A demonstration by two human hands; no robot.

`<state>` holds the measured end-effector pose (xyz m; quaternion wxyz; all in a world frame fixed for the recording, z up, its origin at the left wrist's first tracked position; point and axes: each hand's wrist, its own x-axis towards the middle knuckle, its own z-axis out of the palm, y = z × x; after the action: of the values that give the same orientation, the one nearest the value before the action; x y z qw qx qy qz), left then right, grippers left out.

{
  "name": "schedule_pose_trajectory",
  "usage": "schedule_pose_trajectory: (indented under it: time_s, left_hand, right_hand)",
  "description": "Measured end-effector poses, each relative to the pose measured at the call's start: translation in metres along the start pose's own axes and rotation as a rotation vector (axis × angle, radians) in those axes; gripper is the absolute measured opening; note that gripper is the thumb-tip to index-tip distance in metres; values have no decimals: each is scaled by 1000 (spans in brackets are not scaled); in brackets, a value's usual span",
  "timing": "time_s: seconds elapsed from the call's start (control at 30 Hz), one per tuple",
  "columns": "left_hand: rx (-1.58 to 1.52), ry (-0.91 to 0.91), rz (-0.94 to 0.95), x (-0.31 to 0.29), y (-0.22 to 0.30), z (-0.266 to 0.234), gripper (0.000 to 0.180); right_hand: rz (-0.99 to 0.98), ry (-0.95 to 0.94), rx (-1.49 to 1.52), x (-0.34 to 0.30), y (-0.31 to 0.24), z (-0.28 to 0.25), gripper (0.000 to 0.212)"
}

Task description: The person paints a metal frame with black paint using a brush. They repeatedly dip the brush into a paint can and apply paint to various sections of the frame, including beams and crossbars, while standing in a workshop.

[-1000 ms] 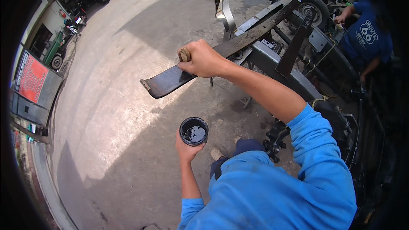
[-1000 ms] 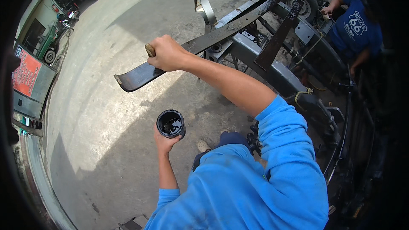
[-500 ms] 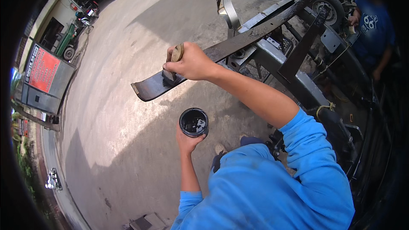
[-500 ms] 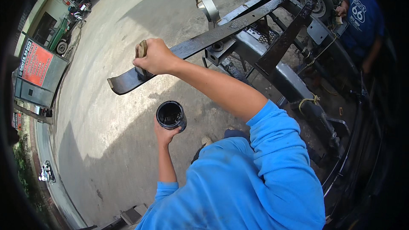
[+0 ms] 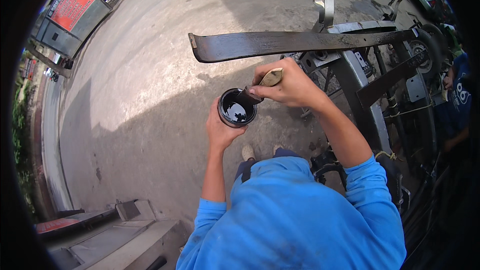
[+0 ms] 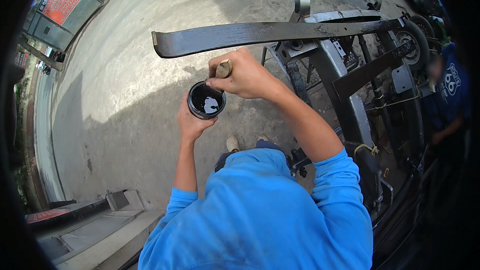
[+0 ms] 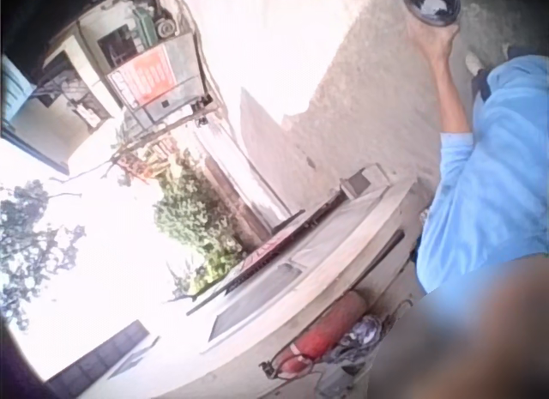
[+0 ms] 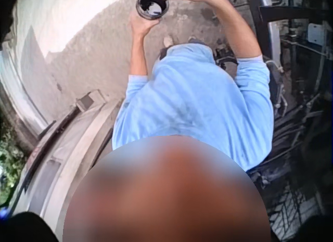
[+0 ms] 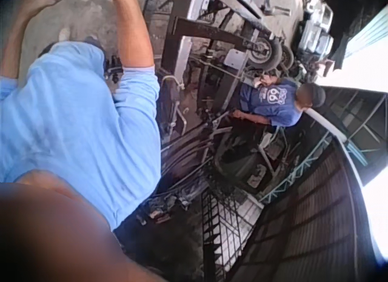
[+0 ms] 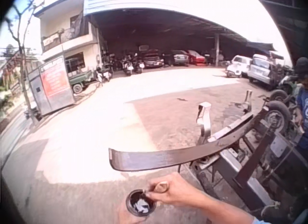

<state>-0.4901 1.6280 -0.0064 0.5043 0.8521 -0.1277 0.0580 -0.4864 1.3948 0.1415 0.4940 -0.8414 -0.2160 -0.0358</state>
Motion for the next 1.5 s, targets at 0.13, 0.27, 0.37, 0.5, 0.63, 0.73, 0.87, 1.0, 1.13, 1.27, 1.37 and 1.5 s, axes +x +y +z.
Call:
schedule_pose_trajectory:
  time_s: [0.13, 0.27, 0.37, 0.5, 0.63, 0.73, 0.87, 1.0, 1.13, 1.27, 1.37, 1.5]
  left_hand:
    - [109, -15, 113, 4, -3, -7, 101]
    - [213, -8, 213, 7, -11, -15, 102]
    - [200, -4, 153, 6, -15, -20, 101]
    - [81, 31, 45, 13, -18, -18, 102]
    - [121, 61, 96, 24, -24, -10, 102]
    - [196, 19, 176, 31, -32, 3, 102]
    - [89, -38, 122, 39, -36, 13, 101]
    - [-2, -163, 63, 47, -22, 27, 99]
    - [-150, -223, 36, 62, -15, 30, 97]
    - [-133, -134, 94, 66, -19, 30, 97]
    - [-297, -120, 151, 67, -23, 33, 99]
    - [-345, -122, 156, 65, -21, 42, 100]
  right_hand:
    - [146, -222, -208, 12, 38, 88, 15]
    - [77, -206, -174, 22, 58, 111, 16]
    - [42, -247, -270, 26, 53, 103, 16]
    - [194, 198, 52, 26, 50, 92, 17]
    - [425, 237, -75, 20, 57, 77, 17]
    - [361, 286, -174, 12, 56, 58, 18]
    - [322, 292, -176, -1, 46, 39, 13]
    - [-89, -118, -217, -13, 51, 38, 15]
    - [-107, -165, -212, -33, 60, 13, 22]
    - [37, 143, -116, -53, 43, -48, 10]
    - [158, 627, 294, -44, 26, -79, 9]
    - [318, 890, 732, 0, 40, -57, 10]
